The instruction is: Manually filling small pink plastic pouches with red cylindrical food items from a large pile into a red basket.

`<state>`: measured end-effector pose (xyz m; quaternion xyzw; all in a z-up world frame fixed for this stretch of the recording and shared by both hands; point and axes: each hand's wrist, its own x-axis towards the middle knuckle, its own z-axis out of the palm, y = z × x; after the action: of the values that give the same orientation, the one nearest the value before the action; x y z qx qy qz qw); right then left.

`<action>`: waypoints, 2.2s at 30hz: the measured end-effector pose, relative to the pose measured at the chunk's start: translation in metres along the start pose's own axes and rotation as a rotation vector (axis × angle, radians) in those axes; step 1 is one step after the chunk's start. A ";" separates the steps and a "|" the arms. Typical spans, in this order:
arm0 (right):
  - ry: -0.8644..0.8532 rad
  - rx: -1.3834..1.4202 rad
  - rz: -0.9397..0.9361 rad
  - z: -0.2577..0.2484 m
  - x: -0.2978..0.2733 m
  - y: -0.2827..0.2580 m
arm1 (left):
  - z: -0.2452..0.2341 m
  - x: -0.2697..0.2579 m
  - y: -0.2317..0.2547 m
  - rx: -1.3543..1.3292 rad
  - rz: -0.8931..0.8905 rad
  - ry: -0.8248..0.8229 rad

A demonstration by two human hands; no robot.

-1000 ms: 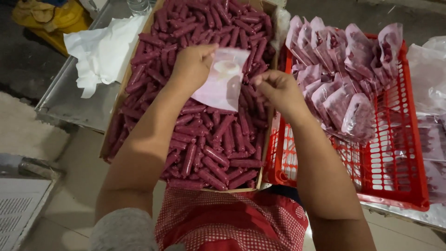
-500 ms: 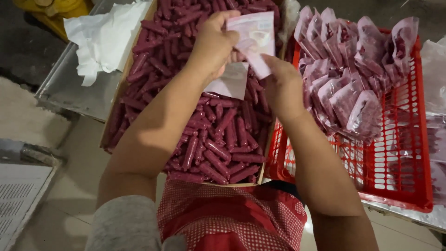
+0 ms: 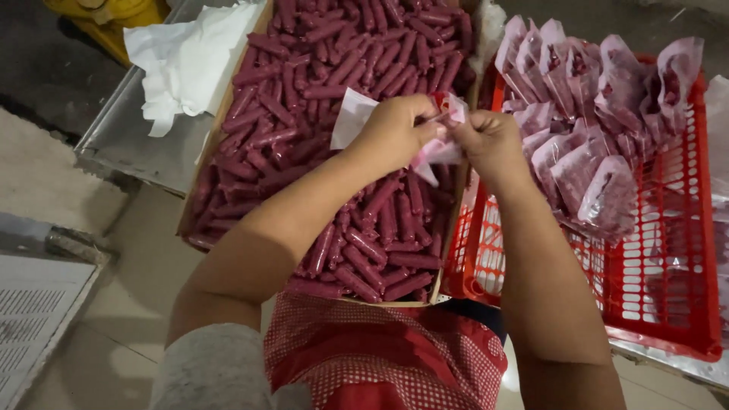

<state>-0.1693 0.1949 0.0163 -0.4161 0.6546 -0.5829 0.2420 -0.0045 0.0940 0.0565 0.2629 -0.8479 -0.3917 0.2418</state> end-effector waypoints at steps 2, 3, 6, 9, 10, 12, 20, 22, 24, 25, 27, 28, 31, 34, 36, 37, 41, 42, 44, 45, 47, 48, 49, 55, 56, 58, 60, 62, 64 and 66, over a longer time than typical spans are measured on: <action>0.024 -0.132 -0.073 -0.004 -0.008 -0.019 | -0.004 0.002 -0.004 -0.005 0.051 0.056; 0.018 -0.131 -0.073 -0.002 -0.007 -0.034 | -0.017 0.008 0.003 -0.005 0.046 0.061; 0.065 -0.292 0.094 0.001 -0.010 -0.057 | -0.049 0.014 0.014 -0.013 -0.308 -0.136; -0.039 0.013 -0.104 0.001 -0.011 -0.051 | -0.073 0.002 0.010 -0.046 -0.187 -0.240; 0.000 -0.009 -0.035 0.001 -0.013 -0.054 | -0.081 -0.005 0.012 0.020 -0.234 -0.277; 0.041 -0.029 0.035 0.000 -0.012 -0.058 | -0.090 -0.015 0.006 0.088 -0.280 -0.315; 0.107 -0.136 -0.146 -0.006 -0.007 -0.052 | -0.040 0.016 -0.124 0.810 0.174 -0.159; 0.104 -0.151 -0.152 -0.007 -0.006 -0.047 | -0.045 0.035 -0.114 0.773 0.154 -0.087; 0.097 -0.165 -0.161 -0.007 -0.008 -0.048 | -0.051 0.055 -0.110 0.739 0.131 -0.012; 0.091 -0.150 -0.114 -0.006 -0.011 -0.052 | -0.054 0.064 -0.111 0.743 0.209 0.110; 0.084 -0.133 -0.068 -0.003 -0.012 -0.053 | -0.060 0.075 -0.110 0.747 0.287 0.232; 0.086 -0.122 -0.084 -0.002 -0.012 -0.050 | -0.063 0.076 -0.107 0.774 0.326 0.246; 0.074 -0.083 -0.053 0.002 -0.012 -0.049 | -0.077 0.055 -0.073 0.685 0.174 0.013; 0.052 -0.090 -0.033 0.004 -0.008 -0.037 | -0.095 0.023 -0.034 0.501 -0.127 -0.301; 0.041 -0.122 -0.061 0.007 -0.006 -0.031 | -0.104 0.005 -0.041 0.445 -0.242 -0.369; 0.071 -0.162 -0.094 0.010 -0.006 -0.031 | -0.106 -0.002 -0.059 0.489 -0.205 -0.395; 0.047 -0.218 -0.174 0.013 -0.007 -0.030 | -0.118 -0.027 -0.067 0.551 -0.269 -0.556; 0.045 -0.216 -0.172 0.014 -0.008 -0.029 | -0.113 -0.028 -0.066 0.551 -0.273 -0.557; 0.023 -0.253 -0.179 0.016 -0.010 -0.026 | -0.102 -0.030 -0.064 0.595 -0.229 -0.533; 0.021 -0.254 -0.177 0.018 -0.010 -0.027 | -0.096 -0.024 -0.074 0.593 -0.231 -0.533; -0.023 -0.264 -0.194 0.020 -0.010 -0.029 | -0.083 -0.012 -0.094 0.688 -0.206 -0.500; -0.024 -0.267 -0.195 0.020 -0.012 -0.032 | -0.079 -0.010 -0.096 0.684 -0.205 -0.499; -0.023 -0.248 -0.193 0.019 -0.014 -0.036 | -0.074 -0.008 -0.098 0.673 -0.215 -0.515; -0.008 -0.236 -0.168 0.016 -0.012 -0.030 | -0.071 -0.011 -0.093 0.551 -0.216 -0.537; 0.000 -0.247 -0.159 0.016 -0.012 -0.028 | -0.076 -0.014 -0.085 0.473 -0.199 -0.542; -0.006 -0.257 -0.186 0.013 -0.007 -0.026 | -0.087 -0.026 -0.071 0.413 -0.161 -0.510; -0.009 -0.266 -0.213 0.011 -0.004 -0.022 | -0.093 -0.030 -0.069 0.353 -0.122 -0.479; 0.011 -0.249 -0.185 0.010 -0.003 -0.019 | -0.094 -0.027 -0.081 0.272 -0.098 -0.317; 0.006 -0.249 -0.197 0.010 -0.003 -0.019 | -0.094 -0.020 -0.082 0.212 -0.123 -0.219; 0.000 -0.251 -0.212 0.012 -0.004 -0.023 | -0.102 -0.014 -0.059 0.151 -0.147 -0.119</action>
<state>-0.1513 0.1920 0.0357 -0.5096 0.6747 -0.5190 0.1253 0.0839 0.0152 0.0656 0.3180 -0.8663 -0.3584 0.1413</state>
